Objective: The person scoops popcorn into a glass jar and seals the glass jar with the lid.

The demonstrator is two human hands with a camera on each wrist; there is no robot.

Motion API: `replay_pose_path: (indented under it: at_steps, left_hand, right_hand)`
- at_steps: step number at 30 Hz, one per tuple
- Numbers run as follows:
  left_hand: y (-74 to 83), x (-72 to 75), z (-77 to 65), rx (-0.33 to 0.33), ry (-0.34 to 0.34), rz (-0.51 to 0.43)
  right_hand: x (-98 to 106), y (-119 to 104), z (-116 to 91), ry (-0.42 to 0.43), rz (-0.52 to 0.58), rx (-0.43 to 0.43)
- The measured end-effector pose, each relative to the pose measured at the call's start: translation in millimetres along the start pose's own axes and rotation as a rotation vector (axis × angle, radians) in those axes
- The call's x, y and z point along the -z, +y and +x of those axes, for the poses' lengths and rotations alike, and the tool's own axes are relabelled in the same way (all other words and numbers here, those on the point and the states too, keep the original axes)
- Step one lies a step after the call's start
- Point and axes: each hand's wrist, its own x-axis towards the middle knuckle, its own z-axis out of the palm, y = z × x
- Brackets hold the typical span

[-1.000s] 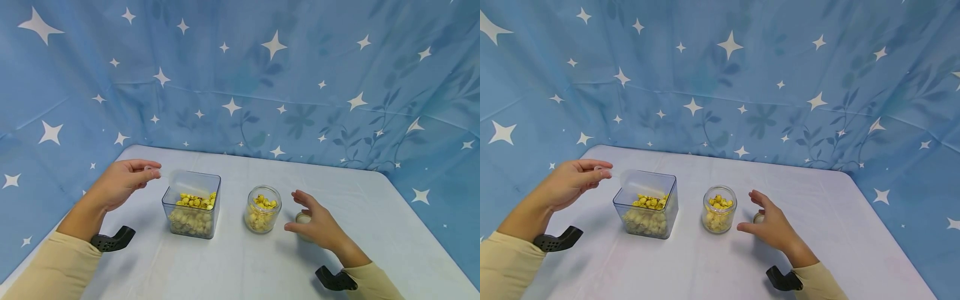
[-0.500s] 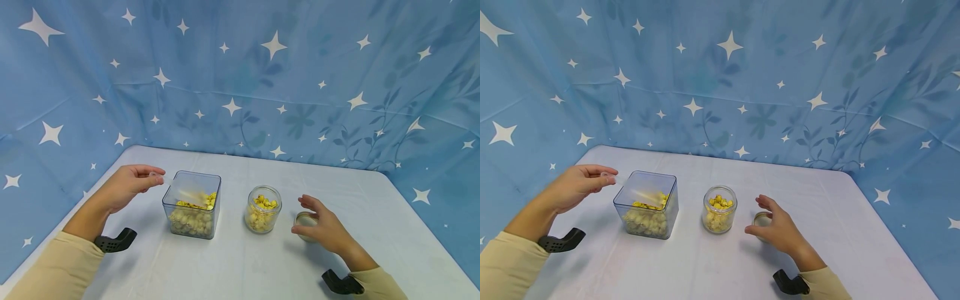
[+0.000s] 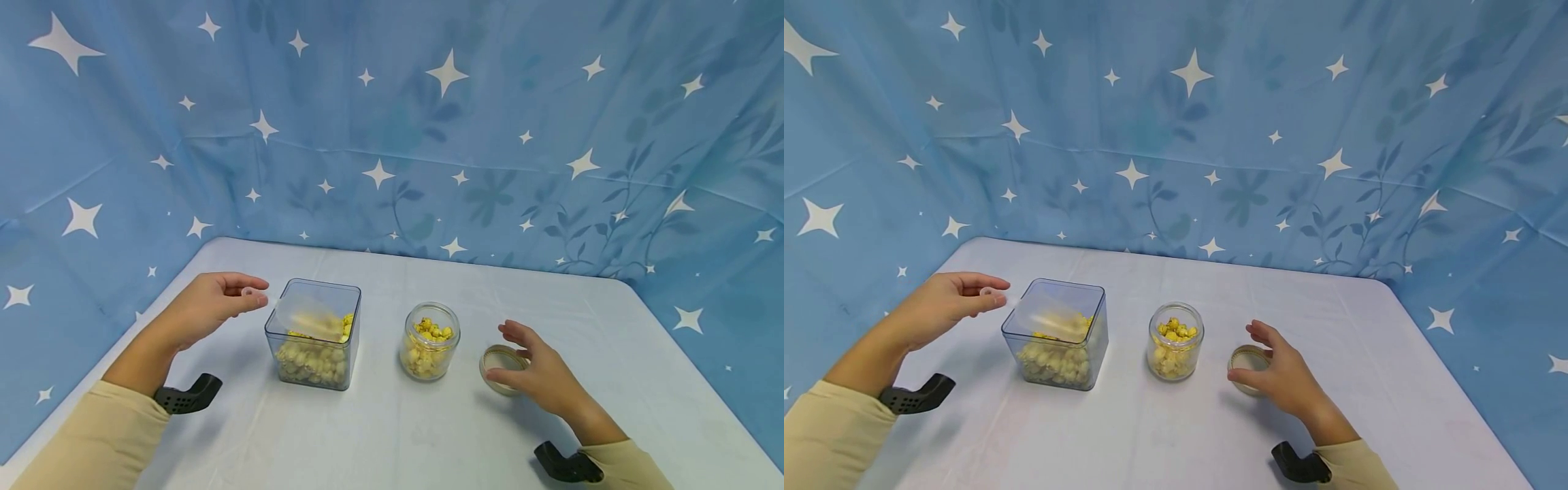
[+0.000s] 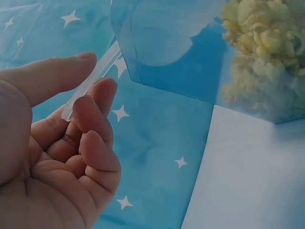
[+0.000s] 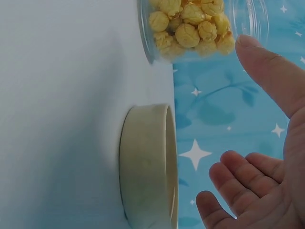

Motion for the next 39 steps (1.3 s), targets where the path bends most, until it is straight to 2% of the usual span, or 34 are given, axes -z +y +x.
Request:
replay_pose_path:
  at_steps: [13,22,26,30,34,36,39]
  left_hand:
    - [3.1,0.7,-3.8,0.000,0.009,0.054]
    - [-3.2,5.1,-6.5,0.007,0.011,0.062]
    - [-3.4,9.3,-10.6,0.012,0.037,0.073]
    - [6.9,11.8,-15.8,-0.003,0.133,0.092]
    - [26.2,6.3,-23.5,-0.070,0.250,0.090]
    - [36.7,0.4,-27.2,-0.119,0.273,0.071]
    - [50.3,-9.6,-30.4,-0.178,0.259,0.033]
  right_hand:
    - [1,10,-4,-0.006,-0.011,-0.014]
    - [2,14,-6,0.016,-0.047,-0.009]
    - [4,18,-7,0.012,-0.070,-0.033]
    - [4,20,-9,-0.016,-0.092,-0.082]
    - [2,23,-10,-0.040,-0.112,-0.117]
    - [2,24,-10,-0.046,-0.114,-0.126]
    - [1,25,-10,-0.049,-0.113,-0.126]
